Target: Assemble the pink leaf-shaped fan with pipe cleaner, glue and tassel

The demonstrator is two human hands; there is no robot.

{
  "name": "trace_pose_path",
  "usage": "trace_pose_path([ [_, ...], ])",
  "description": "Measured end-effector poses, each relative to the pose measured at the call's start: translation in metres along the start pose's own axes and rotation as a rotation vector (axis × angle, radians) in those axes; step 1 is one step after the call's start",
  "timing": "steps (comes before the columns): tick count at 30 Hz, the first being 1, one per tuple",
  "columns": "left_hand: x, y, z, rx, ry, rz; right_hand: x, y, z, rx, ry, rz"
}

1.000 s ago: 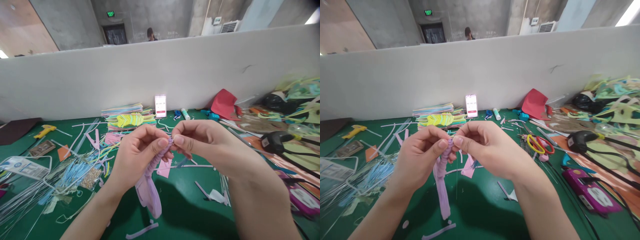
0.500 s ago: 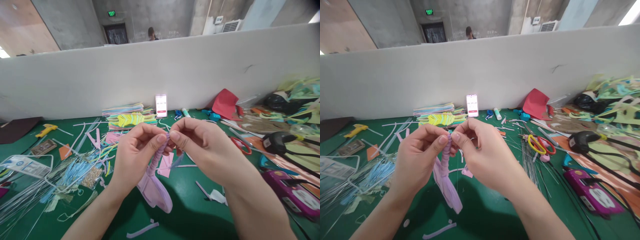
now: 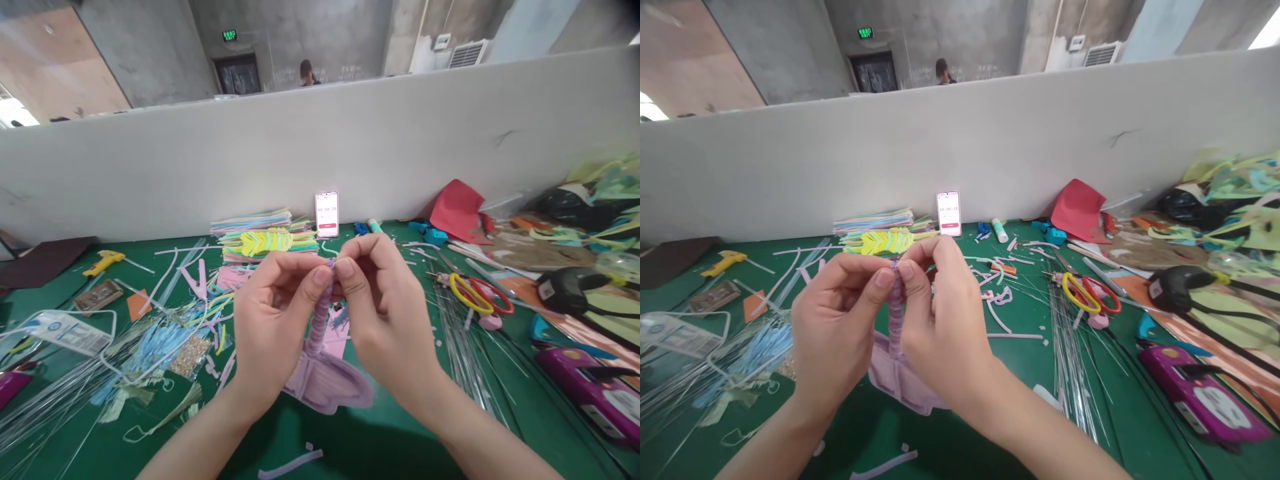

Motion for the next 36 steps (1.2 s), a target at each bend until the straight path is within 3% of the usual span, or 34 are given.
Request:
trace_pose_path([
  [5, -0.006, 0.001, -0.005, -0.064, -0.048, 0.095, 0.000, 0.003, -0.007, -0.145, 0.047, -0.007],
  [10, -0.004, 0.005, 0.000, -0.032, 0.022, 0.113, -0.001, -0.002, 0.003, 0.071, 0.024, -0.063],
  [15, -0.008, 0.003, 0.001, -0.009, 0.025, 0.098, 0.034, 0.005, 0.009, 0.181, 0.402, -0.416],
  [18, -0.007, -0.001, 0.002, 0.030, 0.019, 0.103, 0.038, 0.006, 0.007, 0.218, 0.481, -0.523],
  [22, -0.003, 0.001, 0.004, 0.037, 0.069, 0.097, 0.034, 0.004, 0.006, 0.284, 0.473, -0.561],
  [29, 0.002, -0.003, 0.003, 0.095, 0.158, 0.029, 0.031, 0.005, 0.009, 0.345, 0.414, -0.401],
  [36, 0.007, -0.008, 0.004, 0.175, 0.193, -0.012, 0.017, 0.008, 0.012, 0.469, 0.191, -0.114],
])
Point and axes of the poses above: each hand's wrist, its own z-axis towards the middle knuckle, its own y-axis out of the back of the hand, x = y × z, the point moved 10 cm from there along z, towards the middle knuckle, and after that the axes turned 8 degrees about y, right-handed, at the moved point
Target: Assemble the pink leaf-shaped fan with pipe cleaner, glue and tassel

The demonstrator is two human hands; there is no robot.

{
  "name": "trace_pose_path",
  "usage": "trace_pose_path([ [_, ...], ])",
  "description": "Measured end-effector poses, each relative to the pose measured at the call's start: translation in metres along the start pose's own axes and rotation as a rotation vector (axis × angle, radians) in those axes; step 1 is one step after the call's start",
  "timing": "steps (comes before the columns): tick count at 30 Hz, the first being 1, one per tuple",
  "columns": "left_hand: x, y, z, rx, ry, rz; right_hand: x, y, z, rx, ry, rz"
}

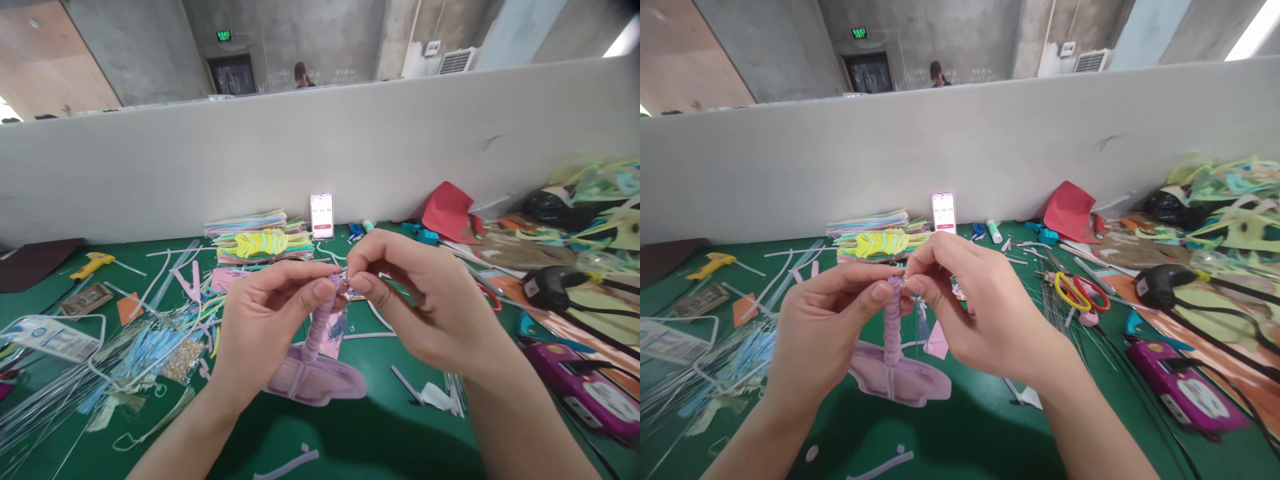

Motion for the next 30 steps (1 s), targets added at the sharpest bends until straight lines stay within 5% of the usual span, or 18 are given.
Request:
trace_pose_path([
  [10, 0.007, 0.000, 0.007, 0.030, -0.016, -0.009, -0.020, -0.003, -0.010, 0.048, -0.278, 0.112],
  [30, 0.000, -0.008, 0.004, 0.072, -0.059, 0.106, -0.044, -0.015, -0.018, 0.097, -0.523, 0.393],
])
Point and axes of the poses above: each hand's wrist, its own z-axis towards the middle knuckle, its own y-axis out of the back of the hand, x = y × z, the point moved 10 cm from there along z, towards the middle knuckle, and after that the axes turned 8 degrees about y, right-handed, at the moved point
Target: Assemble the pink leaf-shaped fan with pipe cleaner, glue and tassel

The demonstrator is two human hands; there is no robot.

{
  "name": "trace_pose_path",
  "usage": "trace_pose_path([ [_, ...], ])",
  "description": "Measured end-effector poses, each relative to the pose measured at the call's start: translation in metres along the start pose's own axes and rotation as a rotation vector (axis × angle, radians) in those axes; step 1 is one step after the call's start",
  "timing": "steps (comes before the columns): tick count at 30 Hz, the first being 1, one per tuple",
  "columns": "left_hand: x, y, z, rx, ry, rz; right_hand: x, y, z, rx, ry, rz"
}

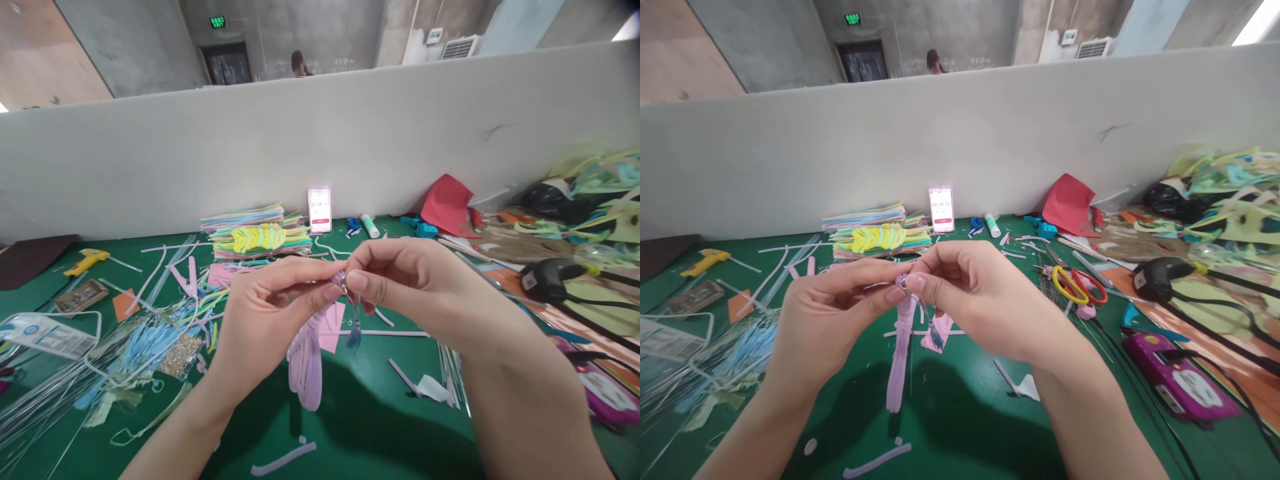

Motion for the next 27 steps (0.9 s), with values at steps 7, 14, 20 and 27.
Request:
trace_pose_path([
  [7, -0.007, -0.005, 0.000, 0.025, -0.041, 0.015, -0.004, 0.003, -0.001, 0.011, -0.032, 0.027],
  [14, -0.011, -0.010, -0.004, 0.037, -0.113, 0.007, -0.005, 0.004, -0.002, 0.014, -0.063, 0.077],
  [20, -0.011, -0.006, -0.004, -0.017, -0.140, 0.045, -0.001, 0.006, -0.002, -0.078, -0.010, 0.032],
  [27, -0.008, 0.001, -0.005, -0.098, -0.125, 0.097, 0.011, 0.007, -0.005, -0.219, 0.094, -0.058],
])
Point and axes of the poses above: each hand's wrist, its own z-axis towards the middle knuckle, its own y-axis out of the back of the hand, x = y × z, the point moved 10 cm from there along z, towards the middle knuckle, and after that the axes turned 8 degrees about y, right-handed, at the moved point
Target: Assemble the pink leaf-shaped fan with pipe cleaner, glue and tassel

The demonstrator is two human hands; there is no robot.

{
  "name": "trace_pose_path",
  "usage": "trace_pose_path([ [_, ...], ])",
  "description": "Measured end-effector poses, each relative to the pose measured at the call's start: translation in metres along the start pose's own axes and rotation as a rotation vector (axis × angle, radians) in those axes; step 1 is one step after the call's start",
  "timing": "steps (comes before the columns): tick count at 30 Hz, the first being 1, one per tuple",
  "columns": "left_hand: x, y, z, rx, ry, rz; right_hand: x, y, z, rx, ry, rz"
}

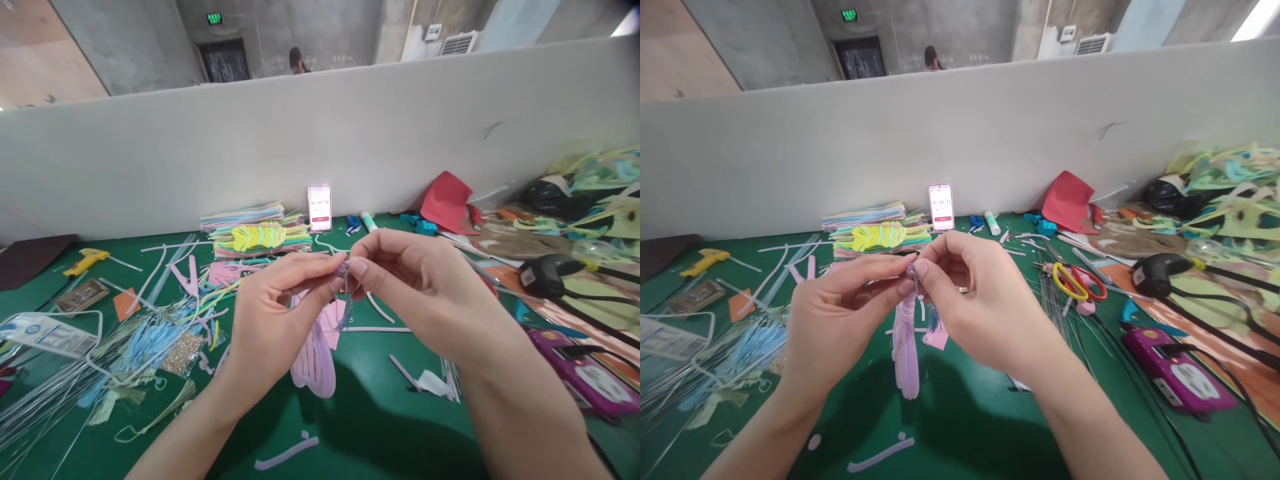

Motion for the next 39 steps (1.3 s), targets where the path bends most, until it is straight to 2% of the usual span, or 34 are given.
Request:
trace_pose_path([
  [4, -0.001, 0.001, -0.001, -0.007, -0.018, -0.015, 0.003, -0.001, 0.001, -0.041, 0.035, -0.016],
  [9, -0.007, 0.000, -0.003, 0.029, -0.049, -0.018, 0.000, -0.010, 0.002, 0.061, 0.019, 0.140],
  [11, -0.010, 0.001, -0.004, 0.029, -0.072, 0.011, 0.000, -0.011, 0.002, 0.062, 0.030, 0.138],
  [15, -0.013, 0.003, -0.006, 0.002, -0.099, 0.093, 0.007, -0.006, 0.000, -0.018, 0.098, 0.012],
  [20, -0.018, 0.003, -0.006, 0.011, -0.116, 0.142, 0.017, -0.005, -0.002, -0.020, 0.193, -0.168],
  [26, -0.017, 0.000, -0.006, 0.048, -0.118, 0.158, 0.035, -0.004, -0.004, -0.010, 0.395, -0.461],
  [30, -0.014, 0.001, -0.004, 0.053, -0.083, 0.133, 0.046, -0.007, -0.006, -0.004, 0.550, -0.546],
  [33, -0.010, 0.003, -0.002, 0.047, -0.019, 0.050, 0.046, -0.011, -0.006, -0.010, 0.570, -0.552],
  [37, 0.002, 0.002, -0.004, 0.045, 0.120, -0.081, 0.049, -0.010, -0.009, -0.109, 0.635, -0.603],
  [39, 0.004, 0.000, -0.006, 0.050, 0.145, -0.121, 0.051, -0.004, -0.011, -0.166, 0.646, -0.605],
])
Point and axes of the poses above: each hand's wrist, its own z-axis towards the middle knuckle, its own y-axis out of the back of the hand, x = y × z, the point moved 10 cm from there along z, towards the middle knuckle, and after that the axes turned 8 degrees about y, right-handed, at the moved point
